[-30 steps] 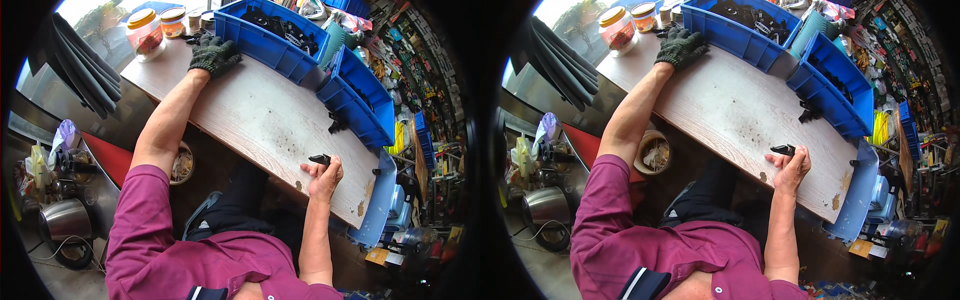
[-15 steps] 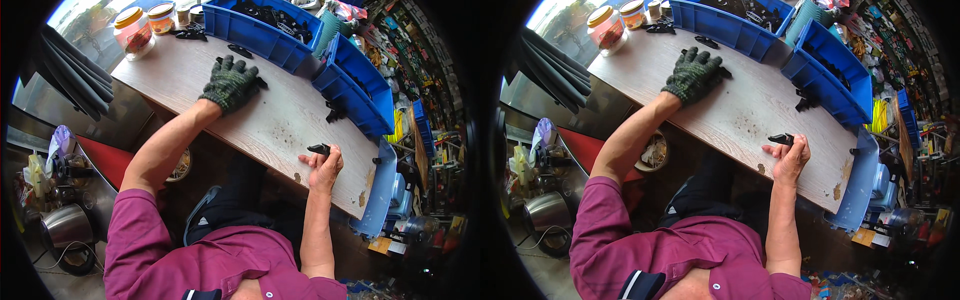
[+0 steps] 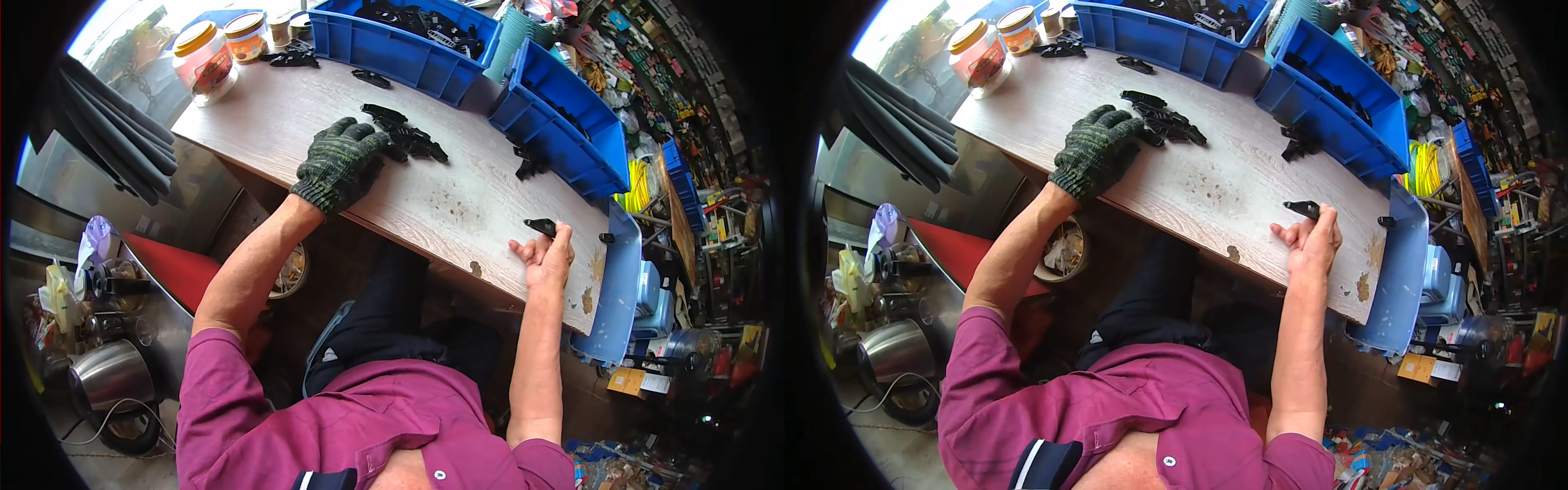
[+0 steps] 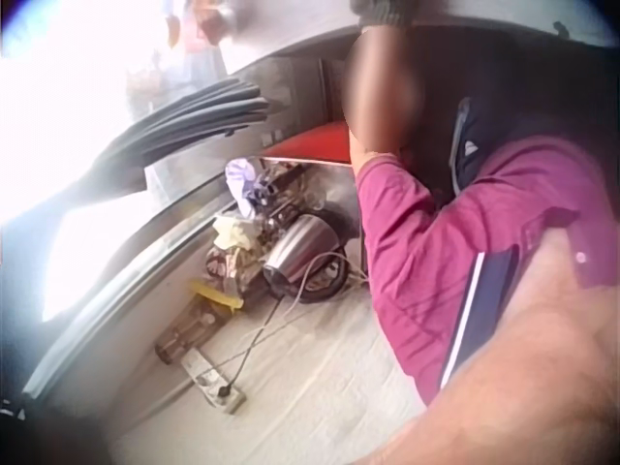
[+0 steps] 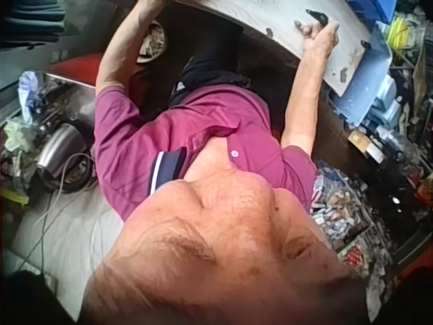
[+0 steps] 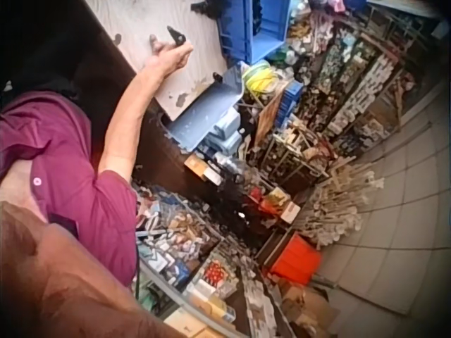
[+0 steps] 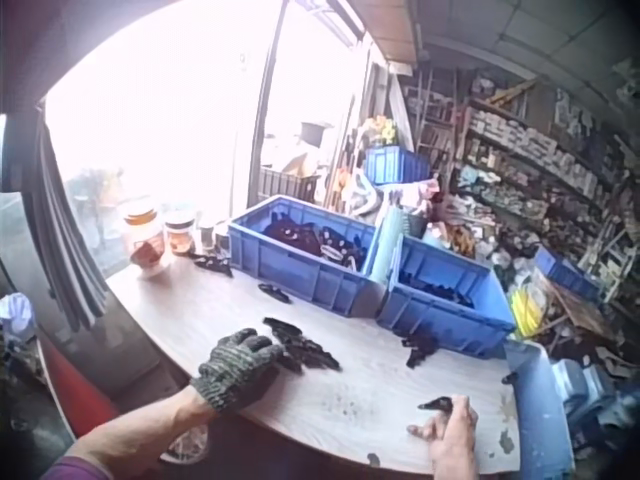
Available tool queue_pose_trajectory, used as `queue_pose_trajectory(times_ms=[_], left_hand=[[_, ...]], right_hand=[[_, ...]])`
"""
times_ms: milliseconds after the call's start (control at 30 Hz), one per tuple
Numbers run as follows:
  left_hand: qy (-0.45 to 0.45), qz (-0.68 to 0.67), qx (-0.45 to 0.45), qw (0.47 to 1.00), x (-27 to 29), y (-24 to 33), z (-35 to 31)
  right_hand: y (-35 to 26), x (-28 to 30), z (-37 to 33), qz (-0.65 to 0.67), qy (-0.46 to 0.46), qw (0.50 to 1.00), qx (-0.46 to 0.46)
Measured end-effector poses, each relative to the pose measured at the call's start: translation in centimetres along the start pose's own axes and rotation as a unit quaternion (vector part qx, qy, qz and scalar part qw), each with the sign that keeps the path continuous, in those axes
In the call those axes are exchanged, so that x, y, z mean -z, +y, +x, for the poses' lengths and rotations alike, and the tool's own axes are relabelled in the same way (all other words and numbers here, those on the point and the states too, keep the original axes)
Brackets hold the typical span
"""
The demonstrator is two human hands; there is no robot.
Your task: Sorting and inspecting small black plastic hardware components at a workshop bench.
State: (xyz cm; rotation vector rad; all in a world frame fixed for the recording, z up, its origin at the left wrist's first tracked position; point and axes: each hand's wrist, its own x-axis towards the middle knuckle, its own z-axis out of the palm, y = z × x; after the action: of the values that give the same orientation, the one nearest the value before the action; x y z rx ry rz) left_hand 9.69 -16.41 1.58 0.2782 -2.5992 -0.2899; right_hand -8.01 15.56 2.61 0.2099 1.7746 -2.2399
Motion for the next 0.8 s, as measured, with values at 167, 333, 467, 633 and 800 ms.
queue_pose_trajectory(times_ms=[167,333,467,633,800], left_hand=[[0.076,0.027,-0.079,0.994,-0.1,0.3,0.1],[-0.020,-0.012,-0.106,0.994,-2.1,2.7,0.2],[0.012,-0.021,-0.089,0.996,-4.1,5.2,0.6],[0.059,-0.041,-0.096,0.993,-5.2,8.1,2.1],[0.063,-0.062,-0.082,0.993,-5.3,8.3,2.1]], right_hand=[[-3.2,3.6,4.0,0.044,0.167,0.985,0.016],[-5.0,8.9,7.8,0.020,0.292,0.952,0.088],[-3.6,6.5,7.2,-0.021,0.171,0.982,0.079],[-2.3,0.2,7.1,-0.120,0.058,0.990,0.042],[-1.8,-5.0,7.8,-0.225,0.030,0.973,0.034]])
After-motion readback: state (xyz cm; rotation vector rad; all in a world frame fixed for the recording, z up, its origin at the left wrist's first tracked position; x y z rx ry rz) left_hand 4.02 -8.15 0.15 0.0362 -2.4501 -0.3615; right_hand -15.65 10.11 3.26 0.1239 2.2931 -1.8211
